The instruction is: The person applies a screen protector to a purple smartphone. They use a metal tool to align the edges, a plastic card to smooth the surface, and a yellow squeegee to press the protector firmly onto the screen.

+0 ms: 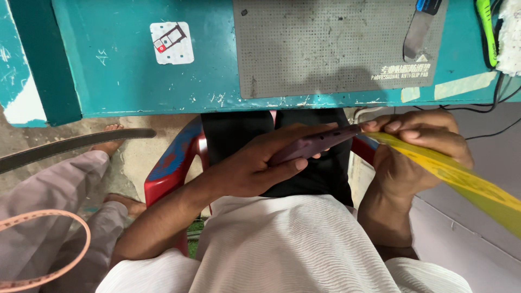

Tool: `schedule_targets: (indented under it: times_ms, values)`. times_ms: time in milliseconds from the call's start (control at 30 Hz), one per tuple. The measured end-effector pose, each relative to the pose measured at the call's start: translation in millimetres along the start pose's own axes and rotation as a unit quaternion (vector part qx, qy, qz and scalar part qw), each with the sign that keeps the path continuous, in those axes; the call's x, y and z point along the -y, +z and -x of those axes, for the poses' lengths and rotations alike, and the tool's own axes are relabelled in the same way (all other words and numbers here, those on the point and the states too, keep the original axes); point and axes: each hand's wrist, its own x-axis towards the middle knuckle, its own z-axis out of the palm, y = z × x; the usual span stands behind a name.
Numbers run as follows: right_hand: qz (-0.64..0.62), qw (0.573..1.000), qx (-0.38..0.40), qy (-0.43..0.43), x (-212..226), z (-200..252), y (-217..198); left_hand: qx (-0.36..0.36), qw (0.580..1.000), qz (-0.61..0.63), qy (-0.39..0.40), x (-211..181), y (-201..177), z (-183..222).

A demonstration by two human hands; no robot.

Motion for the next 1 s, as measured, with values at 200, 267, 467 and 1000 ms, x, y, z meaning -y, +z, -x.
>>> schedule_targets:
  times_ms: [200, 267, 467, 1000]
  values:
    - [0.017, 1.000, 0.003, -0.009, 7, -4, 5, 0.008, 0.999, -0.009, -0.030, -2, 0, -1]
    - [0.018, 1.000, 0.005, -0.011, 8, -6, 7, 0.009, 1.000, -0.005, -0.022, -1, 0, -1]
    - [0.042, 0.999, 0.015, -0.015, 4, -2, -2, 0.007, 1.000, -0.006, -0.022, 0, 0, 0]
    - [0.072, 0.997, 0.013, -0.004, 7, -3, -1, -0.006, 0.998, -0.048, 0.034, 2, 3, -2]
